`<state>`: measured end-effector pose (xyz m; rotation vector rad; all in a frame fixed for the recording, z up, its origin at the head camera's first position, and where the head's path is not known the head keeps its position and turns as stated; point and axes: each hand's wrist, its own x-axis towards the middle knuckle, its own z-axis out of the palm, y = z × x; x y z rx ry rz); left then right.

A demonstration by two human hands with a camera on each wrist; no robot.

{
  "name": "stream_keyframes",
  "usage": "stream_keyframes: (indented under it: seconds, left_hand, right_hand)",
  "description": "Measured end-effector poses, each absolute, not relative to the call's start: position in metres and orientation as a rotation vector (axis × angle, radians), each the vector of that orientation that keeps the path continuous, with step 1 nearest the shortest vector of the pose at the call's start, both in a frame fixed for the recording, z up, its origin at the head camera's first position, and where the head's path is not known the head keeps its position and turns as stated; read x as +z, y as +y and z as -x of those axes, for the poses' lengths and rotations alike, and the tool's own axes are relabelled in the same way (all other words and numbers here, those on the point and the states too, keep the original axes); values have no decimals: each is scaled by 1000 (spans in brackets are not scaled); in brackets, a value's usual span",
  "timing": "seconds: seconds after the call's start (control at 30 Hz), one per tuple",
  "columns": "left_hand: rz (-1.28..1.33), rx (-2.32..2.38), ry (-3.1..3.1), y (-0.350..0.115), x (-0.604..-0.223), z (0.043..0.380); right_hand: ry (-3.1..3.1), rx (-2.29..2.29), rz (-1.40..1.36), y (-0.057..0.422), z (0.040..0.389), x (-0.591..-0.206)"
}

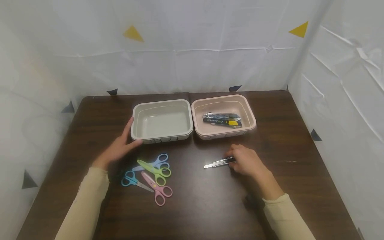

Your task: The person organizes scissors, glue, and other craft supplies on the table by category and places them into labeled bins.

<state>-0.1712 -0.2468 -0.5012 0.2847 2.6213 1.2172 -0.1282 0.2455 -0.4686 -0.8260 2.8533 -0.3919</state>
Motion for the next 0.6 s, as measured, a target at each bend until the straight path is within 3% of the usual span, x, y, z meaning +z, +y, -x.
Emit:
stream_keyframes:
  seconds: [0.6]
  left_hand:
    - [-282, 1211, 2622, -246, -498, 170]
  right_hand:
    - [2863, -402, 811, 245, 126, -467]
